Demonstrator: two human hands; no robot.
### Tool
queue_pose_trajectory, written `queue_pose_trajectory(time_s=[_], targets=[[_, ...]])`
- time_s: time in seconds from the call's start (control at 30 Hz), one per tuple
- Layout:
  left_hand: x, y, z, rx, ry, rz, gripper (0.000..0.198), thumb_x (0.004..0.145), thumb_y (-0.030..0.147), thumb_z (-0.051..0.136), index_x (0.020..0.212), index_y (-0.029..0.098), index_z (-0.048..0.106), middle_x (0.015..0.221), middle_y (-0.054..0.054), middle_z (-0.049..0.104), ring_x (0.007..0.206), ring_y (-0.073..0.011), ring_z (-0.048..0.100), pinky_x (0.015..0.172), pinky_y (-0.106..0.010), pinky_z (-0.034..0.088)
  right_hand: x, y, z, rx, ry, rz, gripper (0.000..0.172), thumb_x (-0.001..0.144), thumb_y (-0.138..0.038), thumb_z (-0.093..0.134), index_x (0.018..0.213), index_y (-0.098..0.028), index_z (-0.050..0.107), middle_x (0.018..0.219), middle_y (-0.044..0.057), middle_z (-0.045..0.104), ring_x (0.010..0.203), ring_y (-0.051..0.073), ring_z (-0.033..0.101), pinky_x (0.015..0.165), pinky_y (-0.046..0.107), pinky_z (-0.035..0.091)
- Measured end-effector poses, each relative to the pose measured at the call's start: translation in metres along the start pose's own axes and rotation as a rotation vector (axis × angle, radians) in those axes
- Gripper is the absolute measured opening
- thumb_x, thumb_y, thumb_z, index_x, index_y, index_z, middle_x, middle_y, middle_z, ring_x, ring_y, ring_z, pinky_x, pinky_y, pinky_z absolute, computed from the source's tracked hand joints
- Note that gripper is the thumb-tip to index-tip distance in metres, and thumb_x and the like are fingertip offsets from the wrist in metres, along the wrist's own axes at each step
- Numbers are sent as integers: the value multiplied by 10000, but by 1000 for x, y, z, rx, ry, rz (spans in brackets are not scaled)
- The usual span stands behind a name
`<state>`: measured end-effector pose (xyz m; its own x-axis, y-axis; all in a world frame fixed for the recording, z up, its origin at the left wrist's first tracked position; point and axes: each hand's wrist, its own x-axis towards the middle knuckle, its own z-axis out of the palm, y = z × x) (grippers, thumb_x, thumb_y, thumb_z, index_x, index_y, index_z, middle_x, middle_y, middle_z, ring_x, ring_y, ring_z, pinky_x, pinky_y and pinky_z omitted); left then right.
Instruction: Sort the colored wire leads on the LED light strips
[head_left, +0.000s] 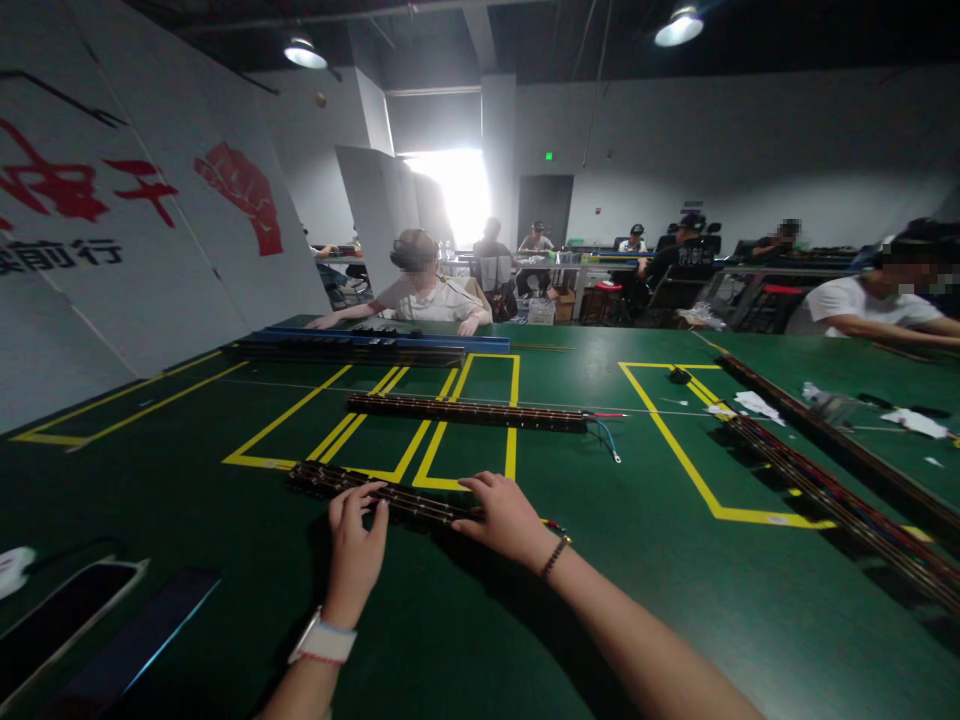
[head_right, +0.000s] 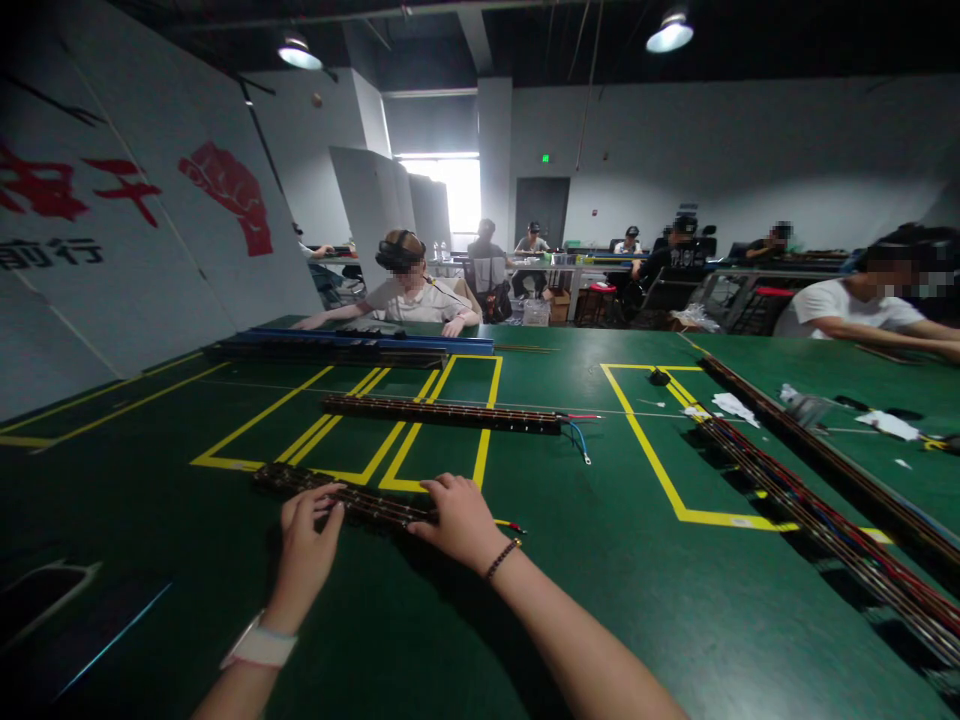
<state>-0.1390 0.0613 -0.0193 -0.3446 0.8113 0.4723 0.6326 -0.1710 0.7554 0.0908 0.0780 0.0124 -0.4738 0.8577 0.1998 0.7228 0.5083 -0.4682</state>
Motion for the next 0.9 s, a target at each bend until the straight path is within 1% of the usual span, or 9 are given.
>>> queue_pose_trajectory(time_s=[0.07,0.13,0.27,0.4,0.5,0.63,0.73,0.8,0.9], targets=[[-2,5,2,-34,-38,7,362,802,424,483,1030,164,590,1097,-103,481,924,-222,557,901,-437,485,-17,18,-12,24,-20,35,598,763,-459,678,1280,-197,534,1188,106,575,1064,251,533,929,364,406],[-7,14,5,-95,-139,-12,339,812,428,485,1014,176,589,1046,-90,531,902,-215,564,867,-411,487,-32,34,-17,12,-37,66,626,729,-464,709,1269,-193,546,1171,109,578,1053,258,524,926,372,401],[-26,45,17,-260,-506,-138,309,834,451,476,937,187,600,833,-35,596,760,-174,586,703,-304,489,-48,50,-11,-19,-70,114,621,667,-461,758,1210,-209,589,1097,92,594,1022,262,508,903,380,392],[-49,78,33,-401,-843,-237,304,853,427,457,903,162,599,755,-11,581,621,-120,554,576,-240,425,-48,54,-2,3,-95,117,427,692,-395,744,1063,-200,660,990,71,622,950,233,531,842,336,408],[-65,92,46,-497,-1054,-319,301,851,407,462,901,138,587,749,-17,587,582,-111,561,520,-223,378,-46,58,-1,109,-122,100,287,729,-309,698,981,-173,679,945,65,628,856,185,556,753,272,433],[-83,95,65,-619,-1188,-561,308,835,412,478,931,126,540,772,-44,612,588,-124,602,544,-235,395,-45,65,-6,287,-212,115,206,745,-194,633,944,-160,673,858,31,660,747,139,574,650,221,436],[-94,93,77,-767,-1204,-756,364,808,465,532,971,146,468,845,-68,630,599,-144,631,580,-264,422,-46,67,-10,432,-299,146,188,790,-201,585,955,-165,670,796,7,682,683,126,596,594,207,439],[-98,94,82,-853,-1148,-849,391,813,492,536,985,156,435,873,-83,636,638,-165,652,621,-288,442,-49,65,-11,412,-262,121,188,810,-179,557,951,-172,681,806,12,689,702,130,611,620,211,449],[-98,99,86,-937,-1078,-927,364,861,474,483,1006,144,432,878,-99,643,708,-188,670,695,-319,465,-53,59,-12,203,-116,45,214,812,-114,534,928,-187,698,858,26,681,777,137,613,691,216,440]])
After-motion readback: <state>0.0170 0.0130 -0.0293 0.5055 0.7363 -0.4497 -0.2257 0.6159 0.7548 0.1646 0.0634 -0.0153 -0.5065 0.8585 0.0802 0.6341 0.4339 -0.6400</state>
